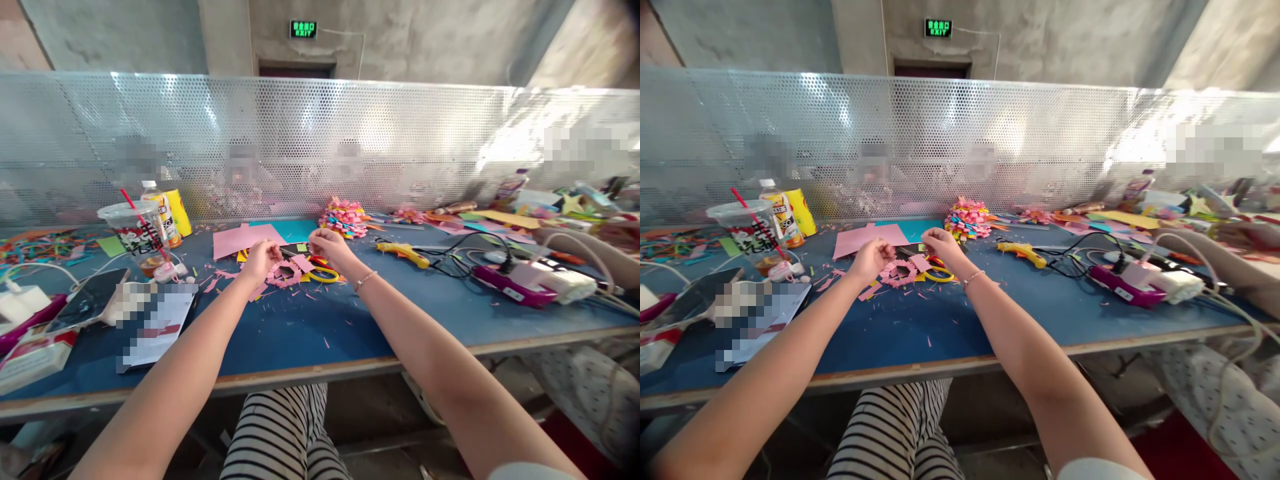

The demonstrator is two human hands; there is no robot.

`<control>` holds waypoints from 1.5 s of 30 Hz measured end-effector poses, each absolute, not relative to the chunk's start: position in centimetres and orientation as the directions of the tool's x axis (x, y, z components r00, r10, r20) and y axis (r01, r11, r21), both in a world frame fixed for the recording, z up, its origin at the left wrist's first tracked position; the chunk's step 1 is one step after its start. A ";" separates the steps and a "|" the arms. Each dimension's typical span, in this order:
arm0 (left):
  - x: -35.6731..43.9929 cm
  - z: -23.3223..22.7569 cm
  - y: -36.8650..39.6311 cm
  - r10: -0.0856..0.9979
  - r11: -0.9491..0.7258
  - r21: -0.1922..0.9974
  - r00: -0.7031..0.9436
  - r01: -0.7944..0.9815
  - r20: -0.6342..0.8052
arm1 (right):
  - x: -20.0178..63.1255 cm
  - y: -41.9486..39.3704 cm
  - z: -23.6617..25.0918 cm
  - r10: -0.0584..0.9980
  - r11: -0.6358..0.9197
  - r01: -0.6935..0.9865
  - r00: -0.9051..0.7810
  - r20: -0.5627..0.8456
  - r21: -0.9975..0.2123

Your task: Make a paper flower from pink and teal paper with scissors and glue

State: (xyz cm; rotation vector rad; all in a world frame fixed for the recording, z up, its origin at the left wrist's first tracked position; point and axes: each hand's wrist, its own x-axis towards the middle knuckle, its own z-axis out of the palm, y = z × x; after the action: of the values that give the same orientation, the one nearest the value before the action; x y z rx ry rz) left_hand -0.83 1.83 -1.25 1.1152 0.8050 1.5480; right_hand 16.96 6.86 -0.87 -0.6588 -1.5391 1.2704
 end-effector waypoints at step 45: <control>-3.2 -2.9 3.2 0.948 -0.039 0.481 -0.120 0.876 0.294 | 18.0 18.0 -0.6 0.791 0.420 0.846 -0.519 0.323 0.328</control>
State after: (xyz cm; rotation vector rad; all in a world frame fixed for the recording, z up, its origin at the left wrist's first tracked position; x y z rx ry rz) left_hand -3.25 3.16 -2.87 1.9962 2.0865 0.8714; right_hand 17.99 18.02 -0.59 -1.4747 -2.5456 -0.6954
